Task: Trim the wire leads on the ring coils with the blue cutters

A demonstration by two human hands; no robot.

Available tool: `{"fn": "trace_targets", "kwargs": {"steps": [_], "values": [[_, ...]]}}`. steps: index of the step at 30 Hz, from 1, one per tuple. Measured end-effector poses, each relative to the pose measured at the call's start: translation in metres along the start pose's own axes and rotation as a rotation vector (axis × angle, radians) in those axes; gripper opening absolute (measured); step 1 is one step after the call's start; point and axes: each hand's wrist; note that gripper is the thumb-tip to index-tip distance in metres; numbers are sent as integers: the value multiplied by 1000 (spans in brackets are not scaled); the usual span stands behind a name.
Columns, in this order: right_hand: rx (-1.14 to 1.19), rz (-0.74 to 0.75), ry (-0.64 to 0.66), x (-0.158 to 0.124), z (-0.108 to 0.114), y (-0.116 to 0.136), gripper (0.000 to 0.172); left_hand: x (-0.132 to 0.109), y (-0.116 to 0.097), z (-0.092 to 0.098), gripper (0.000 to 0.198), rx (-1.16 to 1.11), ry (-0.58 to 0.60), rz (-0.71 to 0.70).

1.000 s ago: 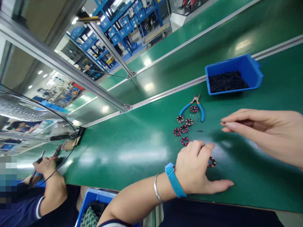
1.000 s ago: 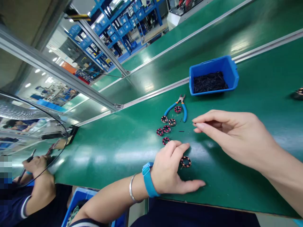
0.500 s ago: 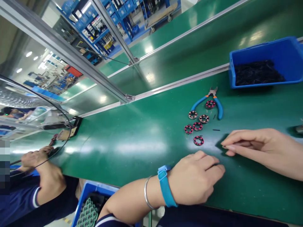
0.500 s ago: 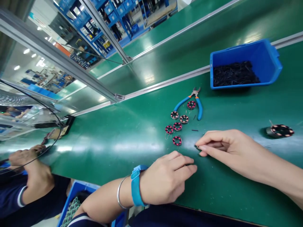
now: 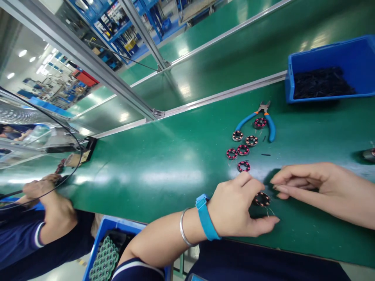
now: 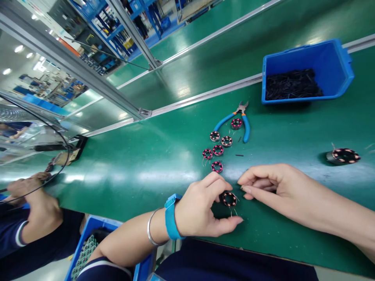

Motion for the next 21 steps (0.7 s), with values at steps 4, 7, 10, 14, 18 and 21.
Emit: {"fn": "trace_targets", "kwargs": {"steps": [4,7,10,14,18,21], "values": [[39,37,75,-2,0,-7,60,2,2,-4,20,-138,-93,-20],[7,93,96,-2,0,-13,47,3,3,-9,20,-205,-227,-19],[-13,123,92,-2,-3,-15,43,4,3,-13,18,-200,-292,-23],[43,84,99,0,-8,-9,58,3,0,-14,16,-145,-244,4],[128,65,47,5,-10,-7,70,3,0,-12,17,-87,-158,11],[153,64,-56,7,-5,-12,70,3,0,-10,20,-122,-139,6]]}}
Point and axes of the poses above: each hand's wrist, its own x-axis towards the middle knuckle, its own z-axis out of the back of the hand, y = z × x, and after that the axes turned 8 degrees about y, right-handed
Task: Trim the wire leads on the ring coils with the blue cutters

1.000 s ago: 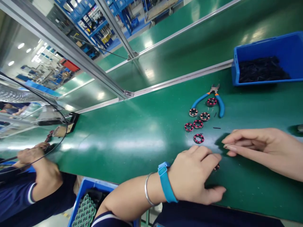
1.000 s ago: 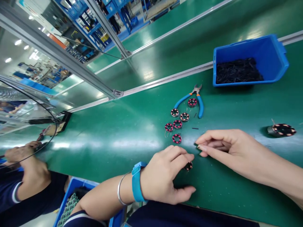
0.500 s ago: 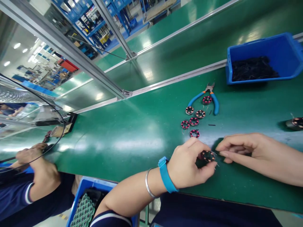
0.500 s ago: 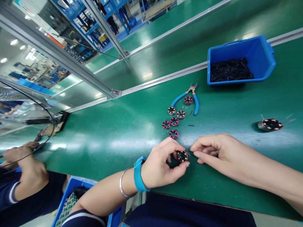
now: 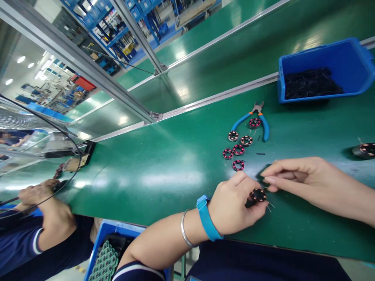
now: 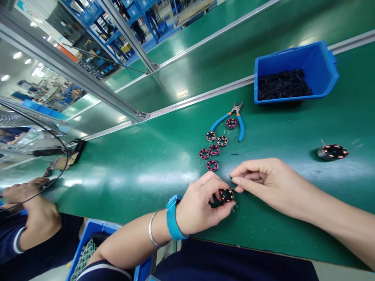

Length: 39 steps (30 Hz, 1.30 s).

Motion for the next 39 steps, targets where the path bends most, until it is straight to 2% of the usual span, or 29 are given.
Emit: {"fn": "trace_targets", "kwargs": {"steps": [4,9,16,24,28,39], "values": [[32,-43,-5,-1,6,-3,72,1,0,0,25,-141,-69,22],[31,-68,26,-2,2,5,71,4,0,-2,26,-229,-108,74],[62,-58,-24,-1,-2,7,72,5,1,-2,26,-179,-90,47],[34,8,-11,-1,-5,10,58,4,2,-2,22,-133,-56,43],[0,-12,-40,-3,-3,8,63,3,3,-3,23,-112,-53,33],[-16,15,-30,-4,-6,12,61,3,2,-3,21,-140,-58,25]]}}
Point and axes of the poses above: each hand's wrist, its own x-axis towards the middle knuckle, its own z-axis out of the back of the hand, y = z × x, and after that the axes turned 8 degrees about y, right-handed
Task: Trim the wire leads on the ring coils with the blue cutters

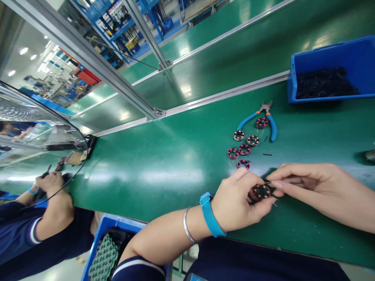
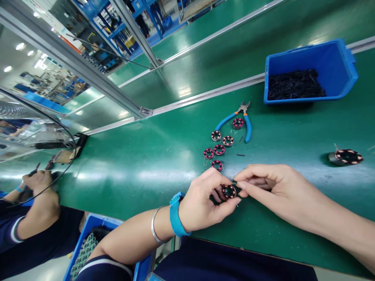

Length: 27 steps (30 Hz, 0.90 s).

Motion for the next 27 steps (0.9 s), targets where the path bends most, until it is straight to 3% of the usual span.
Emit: {"fn": "trace_targets", "kwargs": {"steps": [8,18,27], "values": [[-6,-17,-18,2,0,1,65,0,0,0,21,10,7,3],[-22,27,-4,0,-1,-1,53,1,0,0,20,13,22,-3],[-207,195,-70,-5,-4,-17,35,1,0,1,21,100,58,-53]]}}
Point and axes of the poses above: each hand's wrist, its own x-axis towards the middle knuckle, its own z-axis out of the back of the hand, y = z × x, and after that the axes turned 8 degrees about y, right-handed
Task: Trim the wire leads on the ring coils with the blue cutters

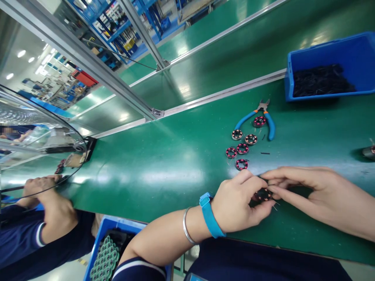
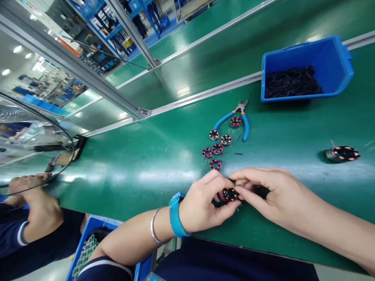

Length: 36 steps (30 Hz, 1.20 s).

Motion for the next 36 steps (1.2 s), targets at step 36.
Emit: {"fn": "trace_targets", "kwargs": {"steps": [36], "values": [[-134,141,283,-5,11,0,28,-7,3,-5,35,-28,-38,61]]}}
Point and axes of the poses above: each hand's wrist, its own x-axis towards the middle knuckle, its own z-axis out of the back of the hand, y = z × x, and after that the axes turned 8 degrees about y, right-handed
